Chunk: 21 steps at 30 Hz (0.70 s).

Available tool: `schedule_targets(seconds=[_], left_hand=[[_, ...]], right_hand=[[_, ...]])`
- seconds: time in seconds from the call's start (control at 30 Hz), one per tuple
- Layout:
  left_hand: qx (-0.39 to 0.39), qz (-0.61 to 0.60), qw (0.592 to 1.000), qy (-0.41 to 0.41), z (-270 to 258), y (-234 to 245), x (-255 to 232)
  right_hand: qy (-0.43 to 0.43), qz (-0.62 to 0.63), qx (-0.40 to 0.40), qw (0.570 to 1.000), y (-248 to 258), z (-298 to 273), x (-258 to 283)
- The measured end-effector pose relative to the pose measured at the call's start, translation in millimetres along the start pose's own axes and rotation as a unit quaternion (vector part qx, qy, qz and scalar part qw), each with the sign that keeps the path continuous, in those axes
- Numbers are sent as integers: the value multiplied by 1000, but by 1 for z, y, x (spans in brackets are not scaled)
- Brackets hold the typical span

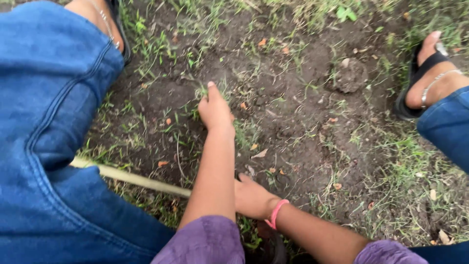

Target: Pulling weeds and grass from the ground by hand.

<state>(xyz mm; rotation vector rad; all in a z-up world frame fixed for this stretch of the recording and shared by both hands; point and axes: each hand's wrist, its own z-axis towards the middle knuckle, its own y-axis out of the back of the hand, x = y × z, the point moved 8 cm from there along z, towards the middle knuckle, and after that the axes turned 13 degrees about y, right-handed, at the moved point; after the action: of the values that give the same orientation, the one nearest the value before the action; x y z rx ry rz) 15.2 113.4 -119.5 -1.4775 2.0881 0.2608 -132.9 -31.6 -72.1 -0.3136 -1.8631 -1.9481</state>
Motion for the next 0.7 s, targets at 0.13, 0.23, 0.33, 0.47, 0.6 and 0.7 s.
schedule_targets(seconds=[0.13, 0.23, 0.33, 0.47, 0.6, 0.7], left_hand=[[-8, 1, 1000, 13, -3, 5, -2], [-15, -5, 1000, 17, 2, 9, 0], [-21, -4, 999, 29, 0, 12, 0], [-11, -7, 999, 31, -1, 11, 0], [1, -28, 999, 41, -2, 11, 0], [13, -39, 998, 41, -4, 12, -3]], right_hand=[[-27, 94, 102, 990, -12, 0, -6], [-17, 72, 118, 990, -25, -3, -8], [-17, 50, 96, 994, -18, 3, -3], [-132, 130, 118, 976, 12, 10, -4], [-117, 390, -134, 904, 14, -6, -21], [-204, 525, -176, 808, -48, -26, -37]])
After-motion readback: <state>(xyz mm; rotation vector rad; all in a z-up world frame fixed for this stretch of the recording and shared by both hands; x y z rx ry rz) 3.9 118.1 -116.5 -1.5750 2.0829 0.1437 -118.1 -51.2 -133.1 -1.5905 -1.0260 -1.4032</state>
